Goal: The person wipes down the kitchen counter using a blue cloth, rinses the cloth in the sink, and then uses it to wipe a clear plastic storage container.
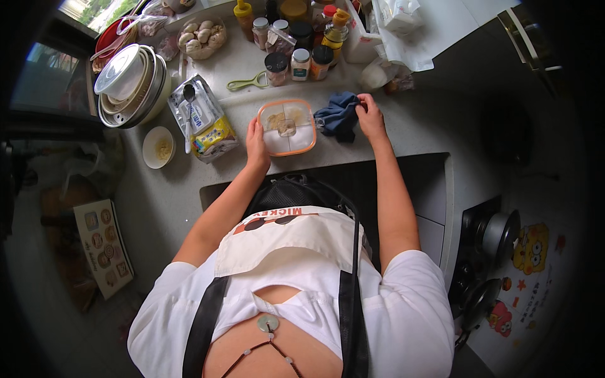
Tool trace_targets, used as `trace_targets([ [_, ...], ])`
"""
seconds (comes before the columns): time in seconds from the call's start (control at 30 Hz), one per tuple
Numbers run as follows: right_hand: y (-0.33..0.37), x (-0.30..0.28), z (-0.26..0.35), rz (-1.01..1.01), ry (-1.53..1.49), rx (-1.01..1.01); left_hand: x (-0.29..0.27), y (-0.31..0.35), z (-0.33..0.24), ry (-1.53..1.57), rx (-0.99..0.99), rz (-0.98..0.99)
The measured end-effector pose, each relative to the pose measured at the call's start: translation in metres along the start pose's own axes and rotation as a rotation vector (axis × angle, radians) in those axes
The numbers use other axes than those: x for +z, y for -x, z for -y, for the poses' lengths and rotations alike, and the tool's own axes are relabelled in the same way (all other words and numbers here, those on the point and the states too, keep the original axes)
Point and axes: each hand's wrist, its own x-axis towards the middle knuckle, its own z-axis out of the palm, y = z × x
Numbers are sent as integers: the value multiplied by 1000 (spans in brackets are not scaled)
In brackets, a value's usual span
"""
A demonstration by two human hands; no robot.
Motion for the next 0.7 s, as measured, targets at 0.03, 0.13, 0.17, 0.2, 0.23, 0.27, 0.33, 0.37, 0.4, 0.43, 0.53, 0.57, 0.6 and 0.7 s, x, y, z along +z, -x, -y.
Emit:
trace_targets([
  [0.03,-2,-1,5,-43,-46,15,-1,2,-1,32,-17,10],
  [0.13,-8,-8,29,-37,-102,-73,-1,6,-4,56,-36,22],
  [0.17,-8,-9,37,-23,-110,-89,-1,7,-4,53,-37,22],
  [0.2,-9,-10,44,-9,-57,-129,-1,7,-4,49,-38,26],
  [0.23,-9,-11,50,10,66,-77,-2,7,-4,45,-39,29],
  [0.27,-9,-11,55,29,190,-25,-3,7,-3,42,-39,31],
  [0.33,-12,-10,59,47,319,91,-1,8,-6,7,-21,35],
  [0.37,-13,-7,62,57,297,89,0,9,-7,-11,-11,36],
  [0.4,-13,-1,67,69,271,87,-2,7,-6,-26,0,37],
  [0.43,-11,6,73,82,247,88,-4,6,-2,-42,8,37],
  [0.53,-13,37,68,169,106,16,-8,2,7,-91,26,47],
  [0.57,-11,47,65,179,72,-21,-9,2,8,-108,30,52],
  [0.6,-10,55,64,198,56,-3,-9,1,9,-110,40,55],
  [0.7,-9,63,64,291,-10,118,-11,1,10,-119,59,56],
])
